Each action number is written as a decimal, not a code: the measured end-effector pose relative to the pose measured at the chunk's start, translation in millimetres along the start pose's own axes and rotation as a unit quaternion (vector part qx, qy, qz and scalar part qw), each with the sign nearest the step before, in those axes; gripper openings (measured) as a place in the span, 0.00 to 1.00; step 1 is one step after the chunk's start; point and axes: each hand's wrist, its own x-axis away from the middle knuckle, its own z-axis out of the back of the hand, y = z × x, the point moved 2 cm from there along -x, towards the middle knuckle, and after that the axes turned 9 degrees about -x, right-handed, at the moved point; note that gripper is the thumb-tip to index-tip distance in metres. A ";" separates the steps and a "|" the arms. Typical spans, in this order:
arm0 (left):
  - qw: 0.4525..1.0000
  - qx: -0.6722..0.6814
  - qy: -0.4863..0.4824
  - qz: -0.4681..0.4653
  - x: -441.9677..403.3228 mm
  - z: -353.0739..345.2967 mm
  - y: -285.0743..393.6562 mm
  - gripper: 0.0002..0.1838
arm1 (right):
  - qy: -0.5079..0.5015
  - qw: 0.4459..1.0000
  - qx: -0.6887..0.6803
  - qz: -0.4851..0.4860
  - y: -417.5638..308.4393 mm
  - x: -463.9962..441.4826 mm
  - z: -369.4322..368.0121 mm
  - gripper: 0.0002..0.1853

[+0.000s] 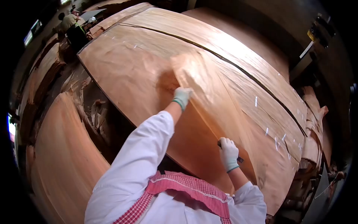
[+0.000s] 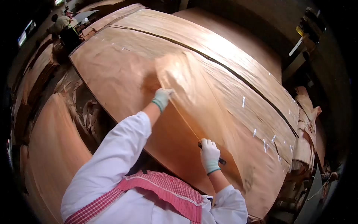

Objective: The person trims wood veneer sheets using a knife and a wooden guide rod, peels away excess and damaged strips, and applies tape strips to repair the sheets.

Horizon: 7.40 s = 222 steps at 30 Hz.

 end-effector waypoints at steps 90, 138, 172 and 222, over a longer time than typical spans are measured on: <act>0.663 -0.686 -0.038 -0.298 -207.0 161.9 45.0 0.40 | -0.079 0.924 0.008 -0.375 3.1 -103.8 -77.2 0.11; 0.521 -0.735 -0.210 -0.380 -3.2 215.7 116.7 0.04 | 0.191 0.925 -0.145 -0.294 -192.8 -66.4 50.0 0.12; 0.537 -0.554 -0.624 -0.124 267.8 162.7 65.4 0.13 | -0.229 0.662 -0.629 -0.337 -193.0 274.5 -11.3 0.10; 0.671 -0.168 -0.694 0.198 266.4 4.0 139.7 0.12 | 0.551 0.675 -0.474 -0.129 -80.9 339.6 281.7 0.09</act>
